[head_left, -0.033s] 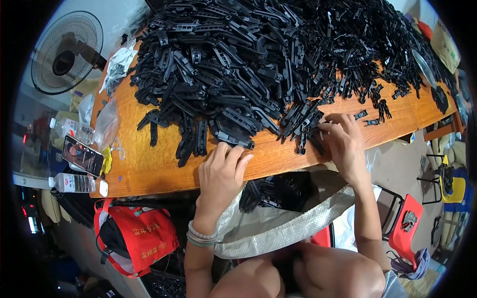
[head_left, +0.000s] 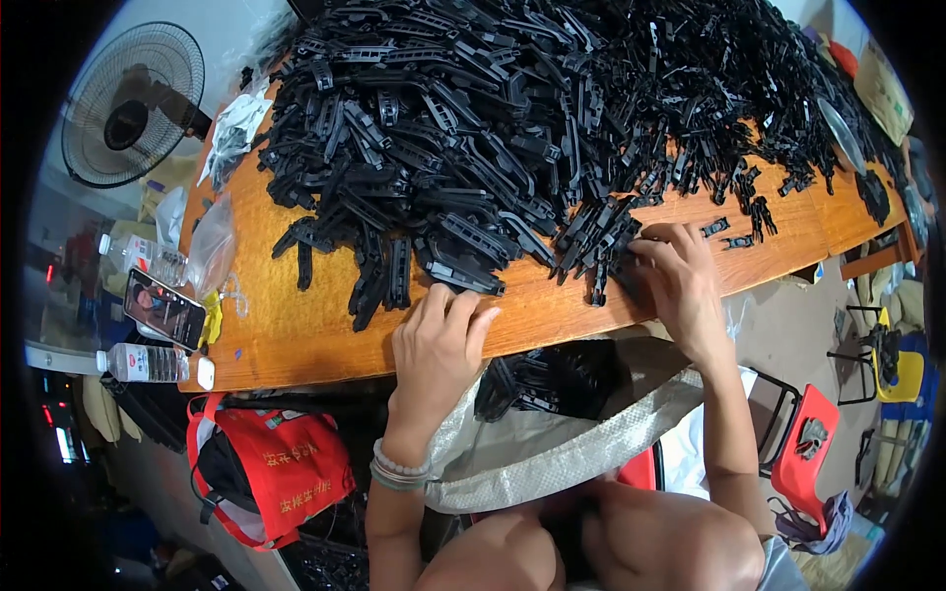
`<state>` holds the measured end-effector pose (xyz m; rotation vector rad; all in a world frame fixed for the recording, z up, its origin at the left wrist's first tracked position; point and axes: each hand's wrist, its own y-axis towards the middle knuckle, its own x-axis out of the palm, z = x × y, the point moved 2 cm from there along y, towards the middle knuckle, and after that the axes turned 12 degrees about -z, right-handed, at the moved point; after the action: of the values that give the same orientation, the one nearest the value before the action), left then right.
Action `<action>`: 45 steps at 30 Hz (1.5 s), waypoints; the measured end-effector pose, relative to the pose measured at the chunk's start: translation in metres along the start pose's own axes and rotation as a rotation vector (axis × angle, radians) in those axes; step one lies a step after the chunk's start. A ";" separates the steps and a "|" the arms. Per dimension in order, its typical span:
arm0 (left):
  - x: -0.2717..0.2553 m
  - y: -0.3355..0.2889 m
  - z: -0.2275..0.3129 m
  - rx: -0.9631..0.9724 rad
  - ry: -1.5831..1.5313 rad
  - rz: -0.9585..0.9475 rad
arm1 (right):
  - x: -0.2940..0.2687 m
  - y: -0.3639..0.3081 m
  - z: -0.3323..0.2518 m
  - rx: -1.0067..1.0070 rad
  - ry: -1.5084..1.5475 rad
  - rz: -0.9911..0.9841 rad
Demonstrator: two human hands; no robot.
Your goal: The person repeatedly takes plastic pieces from piles on the table, snaps the parts together by hand to assemble small components, and places the assembled items into a sack.
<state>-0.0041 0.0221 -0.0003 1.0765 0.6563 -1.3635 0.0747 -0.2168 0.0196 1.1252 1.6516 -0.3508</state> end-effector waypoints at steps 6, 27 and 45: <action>-0.001 -0.016 -0.009 -0.239 0.028 0.059 | 0.009 -0.007 0.018 0.023 -0.011 0.050; 0.000 -0.030 0.043 -0.328 -1.360 -0.415 | 0.008 -0.032 -0.052 -0.223 0.695 -0.212; -0.003 -0.034 0.056 0.156 -0.611 -0.151 | 0.004 -0.033 -0.058 -0.230 0.549 -0.297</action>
<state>-0.0486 -0.0226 0.0178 0.6763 0.1822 -1.7880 0.0135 -0.1909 0.0292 0.8418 2.2876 -0.0285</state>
